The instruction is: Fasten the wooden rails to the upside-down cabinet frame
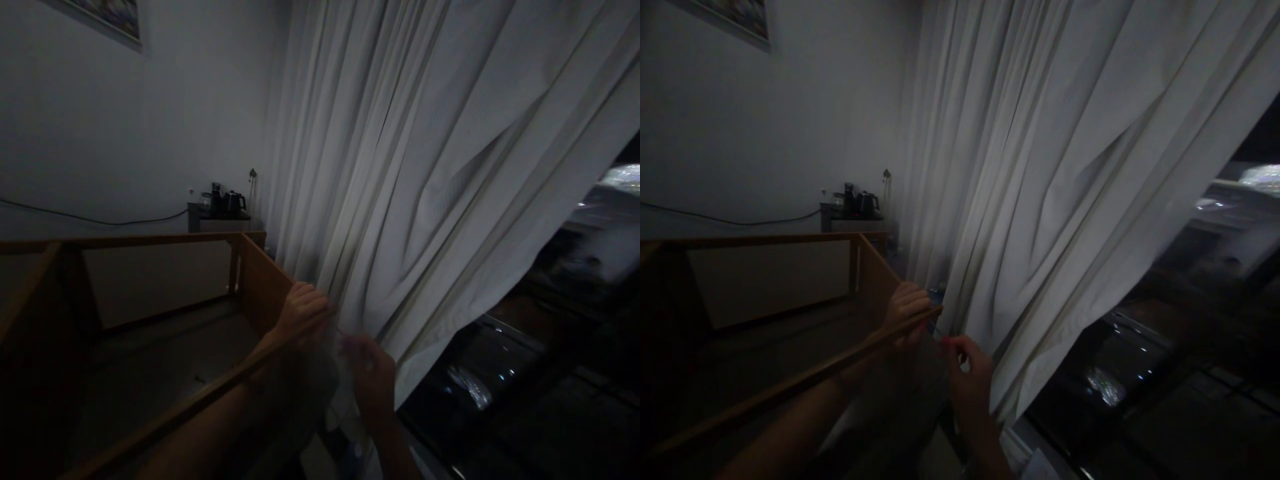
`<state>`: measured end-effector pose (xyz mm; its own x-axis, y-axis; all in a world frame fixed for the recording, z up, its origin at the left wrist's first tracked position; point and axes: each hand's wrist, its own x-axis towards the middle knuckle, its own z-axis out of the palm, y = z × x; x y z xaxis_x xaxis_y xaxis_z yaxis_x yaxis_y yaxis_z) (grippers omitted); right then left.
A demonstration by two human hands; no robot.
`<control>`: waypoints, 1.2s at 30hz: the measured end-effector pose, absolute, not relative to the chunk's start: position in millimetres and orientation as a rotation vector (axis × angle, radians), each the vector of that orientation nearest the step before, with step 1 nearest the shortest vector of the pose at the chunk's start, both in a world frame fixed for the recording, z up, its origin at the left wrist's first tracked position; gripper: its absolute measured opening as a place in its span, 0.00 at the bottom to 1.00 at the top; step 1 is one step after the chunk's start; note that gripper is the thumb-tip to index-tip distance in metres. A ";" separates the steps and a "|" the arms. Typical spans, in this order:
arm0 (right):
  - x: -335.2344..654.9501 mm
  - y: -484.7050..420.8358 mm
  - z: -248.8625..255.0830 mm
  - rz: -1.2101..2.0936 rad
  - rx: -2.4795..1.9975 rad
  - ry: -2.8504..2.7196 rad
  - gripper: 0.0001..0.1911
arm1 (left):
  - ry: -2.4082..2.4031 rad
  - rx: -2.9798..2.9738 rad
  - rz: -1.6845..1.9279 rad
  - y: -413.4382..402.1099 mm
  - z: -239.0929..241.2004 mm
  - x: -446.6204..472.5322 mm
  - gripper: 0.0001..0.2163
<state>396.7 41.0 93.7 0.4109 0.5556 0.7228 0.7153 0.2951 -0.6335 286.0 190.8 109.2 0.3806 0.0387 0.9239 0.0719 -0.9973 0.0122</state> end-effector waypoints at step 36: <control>395.7 53.9 94.6 -0.519 -1.027 -1.428 0.12 | -0.169 -2.669 -1.726 187.6 109.6 283.7 0.13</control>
